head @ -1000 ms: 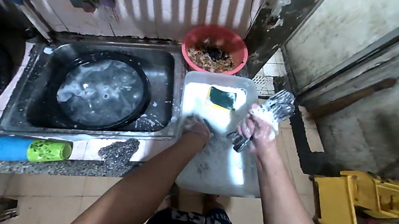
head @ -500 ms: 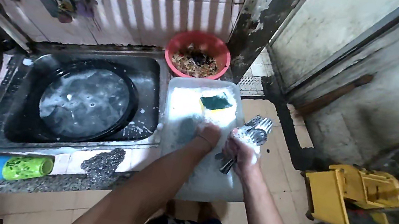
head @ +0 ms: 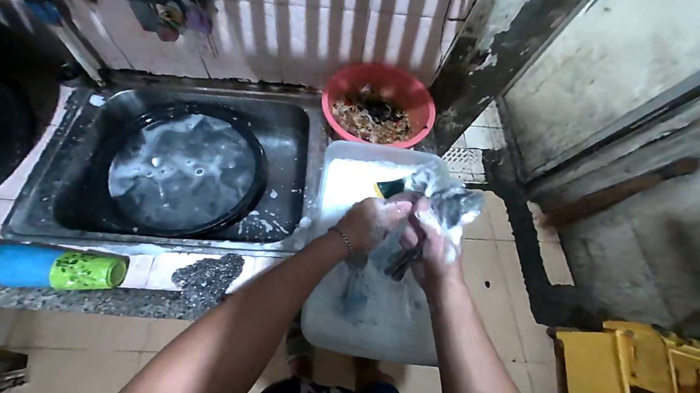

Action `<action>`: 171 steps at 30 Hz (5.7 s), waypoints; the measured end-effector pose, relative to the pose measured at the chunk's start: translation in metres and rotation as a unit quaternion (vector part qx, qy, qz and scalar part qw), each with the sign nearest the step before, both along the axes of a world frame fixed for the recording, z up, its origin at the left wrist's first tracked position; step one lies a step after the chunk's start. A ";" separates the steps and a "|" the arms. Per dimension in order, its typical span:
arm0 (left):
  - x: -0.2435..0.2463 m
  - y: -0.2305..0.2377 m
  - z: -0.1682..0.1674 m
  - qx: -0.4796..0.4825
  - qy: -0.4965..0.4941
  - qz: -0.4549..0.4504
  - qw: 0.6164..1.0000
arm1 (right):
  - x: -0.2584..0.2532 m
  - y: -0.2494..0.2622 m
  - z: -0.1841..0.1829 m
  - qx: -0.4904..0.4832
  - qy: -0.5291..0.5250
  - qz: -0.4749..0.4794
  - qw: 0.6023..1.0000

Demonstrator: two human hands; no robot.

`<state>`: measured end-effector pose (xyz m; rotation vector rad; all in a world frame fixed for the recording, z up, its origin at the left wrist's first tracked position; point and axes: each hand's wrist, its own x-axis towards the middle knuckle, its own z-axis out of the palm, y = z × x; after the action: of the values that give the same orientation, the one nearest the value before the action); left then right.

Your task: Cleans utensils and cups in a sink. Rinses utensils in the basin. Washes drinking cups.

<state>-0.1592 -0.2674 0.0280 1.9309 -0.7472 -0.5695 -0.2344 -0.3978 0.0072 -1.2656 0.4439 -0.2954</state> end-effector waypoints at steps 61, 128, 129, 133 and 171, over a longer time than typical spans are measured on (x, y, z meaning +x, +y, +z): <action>0.001 0.025 0.058 0.318 -0.011 -0.288 0.903 | -0.058 -0.003 0.007 -0.128 0.114 0.236 0.957; -0.056 -0.013 0.012 0.178 -0.077 -0.152 0.969 | -0.034 -0.004 -0.002 0.083 0.110 0.011 0.990; -0.052 -0.015 0.012 0.211 -0.101 -0.170 0.957 | -0.030 -0.006 -0.001 0.102 0.119 0.054 0.986; -0.040 -0.015 0.026 0.343 -0.051 -0.096 0.933 | -0.012 -0.025 -0.003 0.100 0.086 0.191 0.973; -0.002 -0.048 -0.042 0.351 0.034 0.069 0.933 | -0.012 -0.015 -0.022 -0.130 0.025 0.032 0.991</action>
<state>-0.1608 -0.3157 -0.0141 2.5750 -0.3712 -0.8938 -0.2466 -0.4128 -0.0152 -1.5428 0.4150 -0.2732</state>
